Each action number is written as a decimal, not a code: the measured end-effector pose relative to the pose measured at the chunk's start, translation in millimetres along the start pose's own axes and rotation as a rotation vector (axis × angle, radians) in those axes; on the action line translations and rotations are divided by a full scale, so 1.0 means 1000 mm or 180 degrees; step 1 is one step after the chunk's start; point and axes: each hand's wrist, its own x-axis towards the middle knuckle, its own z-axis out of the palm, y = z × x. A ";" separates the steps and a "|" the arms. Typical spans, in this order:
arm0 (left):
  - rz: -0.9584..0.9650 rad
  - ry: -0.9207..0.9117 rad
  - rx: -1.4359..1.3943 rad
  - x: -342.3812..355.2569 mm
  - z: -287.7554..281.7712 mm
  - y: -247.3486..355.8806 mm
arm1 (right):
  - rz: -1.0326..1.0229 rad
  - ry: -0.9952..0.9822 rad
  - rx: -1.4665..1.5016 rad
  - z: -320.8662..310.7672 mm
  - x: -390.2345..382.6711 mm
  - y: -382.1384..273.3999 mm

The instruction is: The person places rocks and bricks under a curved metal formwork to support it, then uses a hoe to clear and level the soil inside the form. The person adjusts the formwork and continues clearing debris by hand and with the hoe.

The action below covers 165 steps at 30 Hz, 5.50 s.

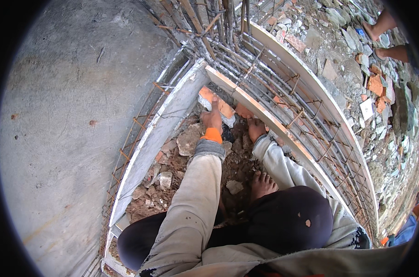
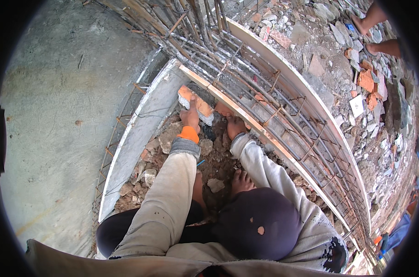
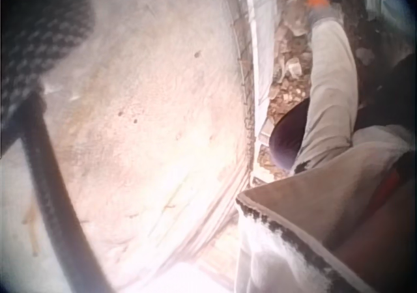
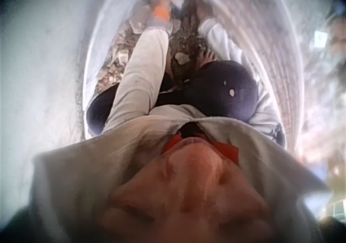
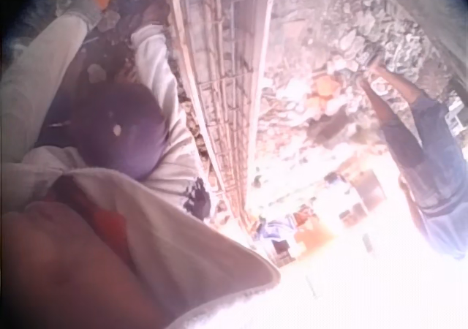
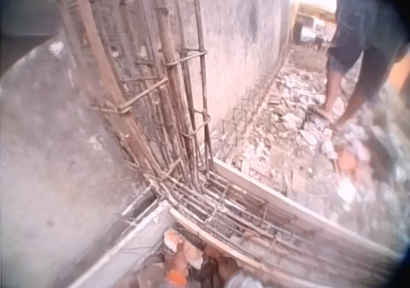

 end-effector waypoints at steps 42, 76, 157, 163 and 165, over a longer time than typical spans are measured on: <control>0.0459 -0.0057 0.0370 0.029 0.052 -0.029 | -0.0889 -0.0811 -0.2398 -0.049 -0.023 -0.014; 0.0700 0.0188 -0.0656 0.055 0.061 -0.055 | 0.0394 -0.0788 0.4976 -0.069 -0.040 0.044; 0.0216 -0.0955 -0.1200 -0.040 0.075 -0.125 | 0.0507 0.1007 0.3840 -0.013 -0.041 0.028; 0.0470 -0.0763 -0.1234 -0.044 0.082 -0.130 | 0.0503 0.0832 0.3062 -0.012 -0.023 0.045; 0.0294 -0.0829 -0.1491 -0.039 0.081 -0.130 | 0.0288 0.0830 0.3138 -0.013 -0.032 0.035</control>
